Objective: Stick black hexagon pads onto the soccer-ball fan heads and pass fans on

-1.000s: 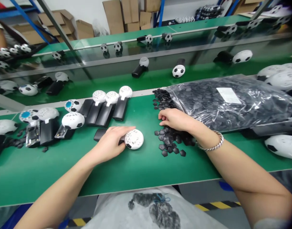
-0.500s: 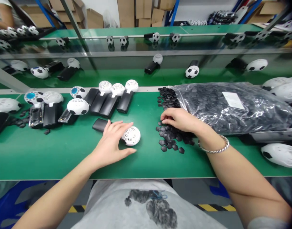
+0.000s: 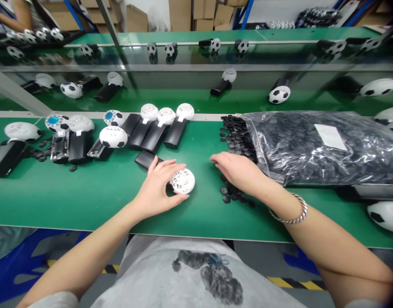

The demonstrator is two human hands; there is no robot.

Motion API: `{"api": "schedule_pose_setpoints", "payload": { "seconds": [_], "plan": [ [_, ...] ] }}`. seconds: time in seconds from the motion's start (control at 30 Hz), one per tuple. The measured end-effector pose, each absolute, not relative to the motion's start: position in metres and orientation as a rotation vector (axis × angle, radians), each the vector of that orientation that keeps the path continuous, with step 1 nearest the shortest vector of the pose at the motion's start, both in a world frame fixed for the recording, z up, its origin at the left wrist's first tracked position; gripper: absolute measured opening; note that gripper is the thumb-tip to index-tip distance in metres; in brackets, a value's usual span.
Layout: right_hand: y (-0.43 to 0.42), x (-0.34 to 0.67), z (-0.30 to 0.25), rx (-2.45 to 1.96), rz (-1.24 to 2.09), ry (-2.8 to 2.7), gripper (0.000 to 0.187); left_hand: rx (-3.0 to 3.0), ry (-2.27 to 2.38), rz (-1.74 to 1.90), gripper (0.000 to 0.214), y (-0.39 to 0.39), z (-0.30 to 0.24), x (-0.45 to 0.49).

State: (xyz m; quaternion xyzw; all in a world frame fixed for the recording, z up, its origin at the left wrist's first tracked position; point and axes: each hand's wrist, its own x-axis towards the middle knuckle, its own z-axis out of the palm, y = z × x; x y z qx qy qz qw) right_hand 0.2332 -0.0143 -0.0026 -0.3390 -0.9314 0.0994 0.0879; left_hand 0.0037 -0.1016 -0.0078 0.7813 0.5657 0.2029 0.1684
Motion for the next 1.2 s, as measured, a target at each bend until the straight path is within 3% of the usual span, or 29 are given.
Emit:
{"api": "schedule_pose_setpoints", "payload": {
  "seconds": [0.17, 0.57, 0.73, 0.87, 0.97, 1.1, 1.2],
  "plan": [
    [-0.034, 0.219, 0.000, -0.606, 0.787, -2.502, 0.018, 2.224, 1.611, 0.615, 0.063, -0.104, -0.011, 0.005],
    [-0.046, 0.193, -0.008, -0.312, 0.727, -2.463, 0.015, 2.186, 1.568, 0.627, 0.064, -0.104, -0.011, 0.003],
    [-0.046, 0.189, -0.011, -0.421, 0.787, -2.401, 0.008, 2.165, 1.554, 0.619, 0.062, -0.104, -0.009, 0.003],
    [-0.049, 0.188, -0.017, -0.583, 0.898, -2.300, 0.030, 2.143, 1.575, 0.666, 0.056, -0.104, -0.011, 0.005],
    [-0.049, 0.185, -0.018, -0.641, 1.011, -2.250, 0.036, 2.137, 1.585, 0.704, 0.053, -0.102, -0.013, 0.005],
    [-0.033, 0.197, -0.004, -0.706, 1.055, -2.307, 0.023, 2.176, 1.581, 0.683, 0.056, -0.103, -0.015, 0.003],
    [-0.013, 0.220, 0.010, -0.998, 0.768, -2.484, 0.011, 2.244, 1.551, 0.683, 0.063, -0.111, -0.017, 0.007]
  ]
}}
